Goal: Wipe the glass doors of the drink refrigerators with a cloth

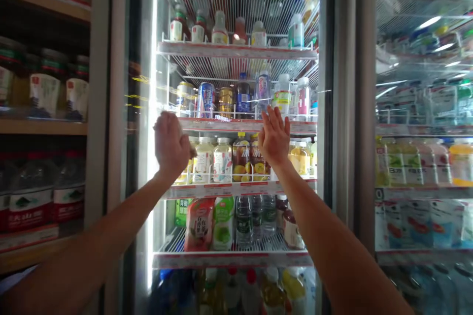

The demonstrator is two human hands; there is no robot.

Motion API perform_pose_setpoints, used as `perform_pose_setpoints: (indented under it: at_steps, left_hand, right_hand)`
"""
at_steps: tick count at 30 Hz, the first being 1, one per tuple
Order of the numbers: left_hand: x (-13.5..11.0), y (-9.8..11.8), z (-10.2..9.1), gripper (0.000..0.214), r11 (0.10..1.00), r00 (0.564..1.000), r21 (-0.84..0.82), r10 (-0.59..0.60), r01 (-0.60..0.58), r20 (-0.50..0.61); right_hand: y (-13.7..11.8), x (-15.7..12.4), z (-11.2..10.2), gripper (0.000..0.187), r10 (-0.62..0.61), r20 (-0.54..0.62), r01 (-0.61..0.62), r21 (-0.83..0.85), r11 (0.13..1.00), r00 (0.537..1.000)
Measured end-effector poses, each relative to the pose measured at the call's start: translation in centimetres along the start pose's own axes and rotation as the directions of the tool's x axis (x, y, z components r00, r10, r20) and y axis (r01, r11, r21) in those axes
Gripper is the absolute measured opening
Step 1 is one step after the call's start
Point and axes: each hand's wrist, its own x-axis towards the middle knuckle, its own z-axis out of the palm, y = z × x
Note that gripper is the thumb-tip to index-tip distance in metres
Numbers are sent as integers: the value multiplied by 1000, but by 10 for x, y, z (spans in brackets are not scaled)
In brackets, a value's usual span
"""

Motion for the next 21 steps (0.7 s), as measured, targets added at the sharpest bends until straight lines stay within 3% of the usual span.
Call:
perform_pose_setpoints:
  at_steps: [2, 4, 5, 6, 9, 11, 12, 13, 15, 18, 21]
  left_hand:
    - [-5, 18, 5, 57, 967, 960, -70, 251, -244, 126]
    - [-10, 29, 6, 56, 871, 842, -165, 490, -463, 226]
    - [-11, 27, 5, 55, 844, 808, -184, 535, -503, 245]
    - [-10, 20, 2, 54, 853, 818, -174, 522, -493, 242]
    - [0, -13, -8, 53, 979, 971, -42, 204, -200, 124]
    - [6, -26, -10, 55, 1000, 999, 7, 2, -2, 32]
    - [7, -25, -10, 55, 1000, 999, 10, -28, 28, 19]
    - [6, -20, -8, 55, 1000, 999, 1, -5, 4, 34]
    - [2, -1, -2, 54, 986, 978, -53, 164, -159, 127]
    - [-1, 29, 7, 52, 925, 896, -141, 377, -353, 233]
    - [11, 45, 19, 59, 935, 916, -173, 343, -311, 209]
  right_hand:
    - [1, 0, 0, 54, -6, 6, 6, 9, 1000, 1000]
    - [2, 0, -1, 55, -9, 17, 9, 13, 1000, 1000]
    - [2, 0, -1, 55, -10, 22, 10, 12, 1000, 1000]
    - [2, 0, -2, 54, -12, 25, 11, 10, 1000, 1000]
    - [0, 1, -2, 54, -8, 20, 8, 4, 1000, 1000]
    - [-1, 1, -2, 54, -1, 14, 1, 10, 1000, 1000]
    - [-1, 1, -1, 54, 3, 11, -3, 15, 1000, 1000]
    - [0, 1, 0, 53, 5, 9, -5, 22, 1000, 1000]
    - [3, 0, 0, 52, 2, 6, -2, 37, 999, 1000]
    - [3, -1, -2, 51, -1, -11, 2, 81, 997, 1000]
    - [-19, -2, -7, 51, -11, -72, 27, 221, 975, 997]
